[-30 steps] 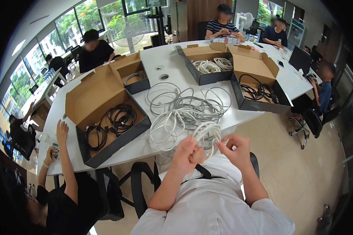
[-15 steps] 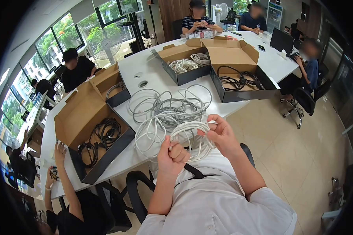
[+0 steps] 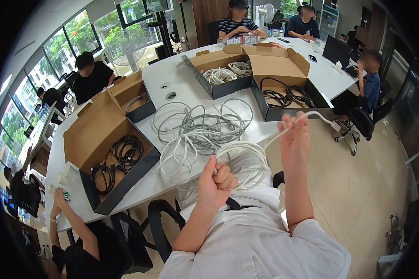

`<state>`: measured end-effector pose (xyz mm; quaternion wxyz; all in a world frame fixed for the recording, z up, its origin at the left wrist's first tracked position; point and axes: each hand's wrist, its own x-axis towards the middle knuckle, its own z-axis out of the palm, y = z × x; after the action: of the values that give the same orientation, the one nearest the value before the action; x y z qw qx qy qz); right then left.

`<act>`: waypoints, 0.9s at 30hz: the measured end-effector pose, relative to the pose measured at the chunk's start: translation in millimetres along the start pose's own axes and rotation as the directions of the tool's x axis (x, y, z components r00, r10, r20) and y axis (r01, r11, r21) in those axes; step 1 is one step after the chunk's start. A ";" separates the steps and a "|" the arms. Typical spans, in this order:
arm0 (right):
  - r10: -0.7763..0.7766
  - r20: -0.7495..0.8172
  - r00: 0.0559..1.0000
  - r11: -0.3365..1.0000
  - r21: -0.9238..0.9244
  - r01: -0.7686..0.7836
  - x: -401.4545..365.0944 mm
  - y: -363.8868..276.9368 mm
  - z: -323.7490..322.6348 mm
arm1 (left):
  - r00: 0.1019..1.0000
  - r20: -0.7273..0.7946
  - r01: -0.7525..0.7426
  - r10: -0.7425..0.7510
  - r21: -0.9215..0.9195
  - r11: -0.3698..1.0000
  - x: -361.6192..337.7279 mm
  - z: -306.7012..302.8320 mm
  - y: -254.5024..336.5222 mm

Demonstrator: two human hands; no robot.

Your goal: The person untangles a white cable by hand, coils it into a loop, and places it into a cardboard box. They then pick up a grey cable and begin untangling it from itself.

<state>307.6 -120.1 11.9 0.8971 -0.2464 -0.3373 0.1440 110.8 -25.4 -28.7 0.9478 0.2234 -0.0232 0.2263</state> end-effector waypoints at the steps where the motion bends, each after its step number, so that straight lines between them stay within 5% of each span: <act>1: 0.017 0.119 0.993 0.997 0.072 -0.026 -7.2 2.6 0.6 | 0.999 -0.045 -0.001 0.001 -0.012 1.000 1.7 -0.1 3.1; 2: 0.028 0.236 0.971 0.988 0.141 -0.063 -13.4 5.2 1.5 | 0.996 -0.092 -0.004 0.002 -0.024 1.000 2.7 -0.6 6.3; 5: 0.115 0.408 0.906 0.989 -0.134 -0.065 -21.0 11.0 5.8 | 0.990 -0.138 -0.029 0.026 -0.015 0.999 2.5 -2.4 11.6; 12: 0.481 0.231 0.846 0.826 -0.444 -0.348 -19.3 3.3 2.8 | 0.999 -0.038 -0.017 0.021 0.102 0.995 -5.6 -2.5 7.6; 21: 0.338 0.151 0.929 0.739 -0.654 -0.162 -21.1 -1.6 -12.0 | 0.976 0.090 -0.217 0.197 0.389 0.895 -4.4 9.3 8.4; 27: 0.356 0.339 0.871 0.726 -0.687 -0.030 -32.2 1.8 5.6 | 0.990 -0.050 -0.119 0.135 0.236 0.964 -1.8 1.9 10.4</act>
<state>280.1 -130.4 -2.6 0.6269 -0.5424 -0.5350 0.1632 104.7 -18.6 -22.9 0.8990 0.3230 0.0202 0.2951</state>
